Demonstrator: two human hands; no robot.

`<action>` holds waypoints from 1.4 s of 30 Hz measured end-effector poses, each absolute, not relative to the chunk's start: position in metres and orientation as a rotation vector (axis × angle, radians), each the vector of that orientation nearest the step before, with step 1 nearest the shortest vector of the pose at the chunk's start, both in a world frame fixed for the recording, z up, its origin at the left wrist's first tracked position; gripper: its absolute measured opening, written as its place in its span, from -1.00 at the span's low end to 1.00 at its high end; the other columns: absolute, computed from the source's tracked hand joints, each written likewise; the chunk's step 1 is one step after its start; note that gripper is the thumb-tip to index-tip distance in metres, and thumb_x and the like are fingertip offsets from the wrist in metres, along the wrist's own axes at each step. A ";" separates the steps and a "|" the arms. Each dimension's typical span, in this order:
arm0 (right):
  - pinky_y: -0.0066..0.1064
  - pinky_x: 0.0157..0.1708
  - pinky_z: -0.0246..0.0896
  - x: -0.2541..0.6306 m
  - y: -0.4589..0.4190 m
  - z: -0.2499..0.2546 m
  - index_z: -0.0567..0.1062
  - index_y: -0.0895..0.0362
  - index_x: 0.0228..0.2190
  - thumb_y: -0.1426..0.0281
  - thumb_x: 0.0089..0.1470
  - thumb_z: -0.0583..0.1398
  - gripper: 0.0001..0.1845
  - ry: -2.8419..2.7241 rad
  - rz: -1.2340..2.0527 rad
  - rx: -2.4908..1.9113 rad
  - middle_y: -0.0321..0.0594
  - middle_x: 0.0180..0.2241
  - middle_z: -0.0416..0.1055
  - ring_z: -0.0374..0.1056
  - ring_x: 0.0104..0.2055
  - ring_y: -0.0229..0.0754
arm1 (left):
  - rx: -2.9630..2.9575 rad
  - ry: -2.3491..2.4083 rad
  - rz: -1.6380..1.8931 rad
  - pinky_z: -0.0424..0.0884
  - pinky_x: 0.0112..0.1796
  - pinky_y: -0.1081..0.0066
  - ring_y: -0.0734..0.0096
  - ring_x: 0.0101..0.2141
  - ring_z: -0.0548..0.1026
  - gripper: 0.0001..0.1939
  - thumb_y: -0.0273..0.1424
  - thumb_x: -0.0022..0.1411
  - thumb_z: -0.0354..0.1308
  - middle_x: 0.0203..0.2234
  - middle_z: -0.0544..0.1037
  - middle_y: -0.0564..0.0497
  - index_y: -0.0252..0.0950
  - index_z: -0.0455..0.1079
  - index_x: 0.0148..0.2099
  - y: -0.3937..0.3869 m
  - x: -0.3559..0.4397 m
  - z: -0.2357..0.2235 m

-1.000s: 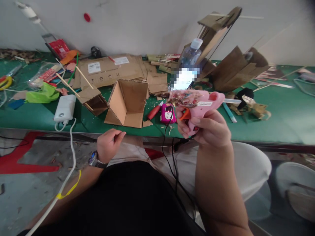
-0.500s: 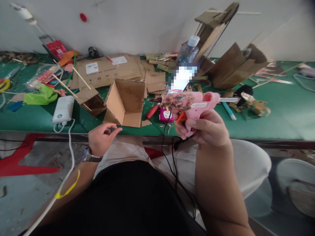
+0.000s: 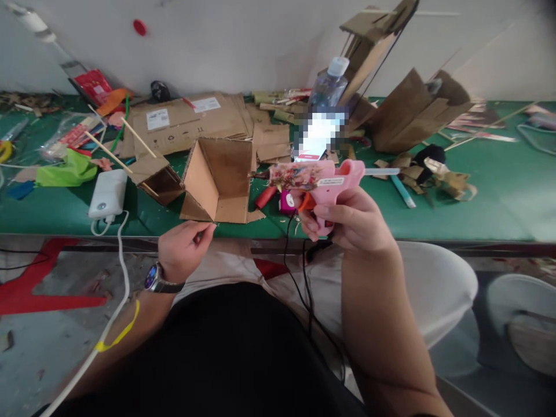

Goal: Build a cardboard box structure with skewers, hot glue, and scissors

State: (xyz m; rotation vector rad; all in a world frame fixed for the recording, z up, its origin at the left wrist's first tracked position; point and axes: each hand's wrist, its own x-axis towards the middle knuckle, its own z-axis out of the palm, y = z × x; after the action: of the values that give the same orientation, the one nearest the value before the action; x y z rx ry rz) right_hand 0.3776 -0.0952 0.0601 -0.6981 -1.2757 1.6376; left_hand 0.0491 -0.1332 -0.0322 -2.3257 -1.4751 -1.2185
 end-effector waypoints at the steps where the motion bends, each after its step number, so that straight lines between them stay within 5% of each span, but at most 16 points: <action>1: -0.43 -0.64 0.23 0.377 -0.095 0.059 0.63 0.17 -0.31 0.30 0.12 0.45 -0.80 -1.285 1.642 -0.691 -0.31 -0.55 0.40 0.28 -0.59 -0.30 | -2.347 -1.450 -1.225 0.41 -0.40 0.43 0.46 -0.51 0.53 -0.92 -0.44 0.39 0.32 -0.50 0.64 0.06 -0.27 0.59 -0.22 -0.135 0.053 -0.032; 13: -0.43 -0.62 0.25 0.377 -0.093 0.058 0.53 0.15 -0.49 0.35 0.15 0.42 -0.75 -1.329 1.596 -0.725 -0.34 -0.60 0.38 0.31 -0.60 -0.30 | -2.450 -1.216 -1.135 0.59 -0.33 0.32 0.33 -0.41 0.68 -0.98 -0.46 0.35 0.37 -0.38 0.74 0.03 -0.25 0.61 -0.17 -0.149 0.073 -0.018; 20: -0.42 -0.62 0.24 0.375 -0.094 0.061 0.52 0.13 -0.50 0.33 0.13 0.43 -0.74 -1.327 1.588 -0.775 -0.34 -0.60 0.39 0.29 -0.60 -0.31 | -2.216 -1.130 -1.292 0.59 -0.39 0.33 0.34 -0.47 0.64 -0.69 -0.54 0.15 0.50 -0.40 0.72 0.06 -0.18 0.62 -0.08 -0.152 0.047 0.028; 31: -0.44 -0.62 0.22 0.377 -0.090 0.056 0.51 0.14 -0.48 0.32 0.12 0.43 -0.74 -1.331 1.582 -0.776 -0.35 -0.60 0.37 0.29 -0.60 -0.30 | -2.031 -1.065 -1.531 0.48 -0.50 0.40 0.47 -0.51 0.54 -0.64 -0.58 0.19 0.44 -0.45 0.66 0.09 -0.18 0.67 0.02 -0.158 0.033 0.051; 42: -0.39 -0.53 0.24 0.345 -0.081 0.037 0.45 0.11 -0.37 0.23 0.15 0.35 -0.75 -1.646 1.548 -1.035 -0.38 -0.55 0.37 0.31 -0.55 -0.28 | -2.182 -1.105 -1.420 0.62 -0.46 0.29 0.32 -0.42 0.66 -0.49 -0.53 0.27 0.36 -0.33 0.73 0.12 0.07 0.58 0.18 -0.160 0.041 0.071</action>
State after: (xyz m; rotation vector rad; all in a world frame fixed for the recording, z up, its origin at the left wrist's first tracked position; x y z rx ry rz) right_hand 0.3451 -0.0815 0.0367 -1.0352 -1.6461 1.5481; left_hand 0.0410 -0.1596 0.0711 -2.1817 -1.1047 -1.4200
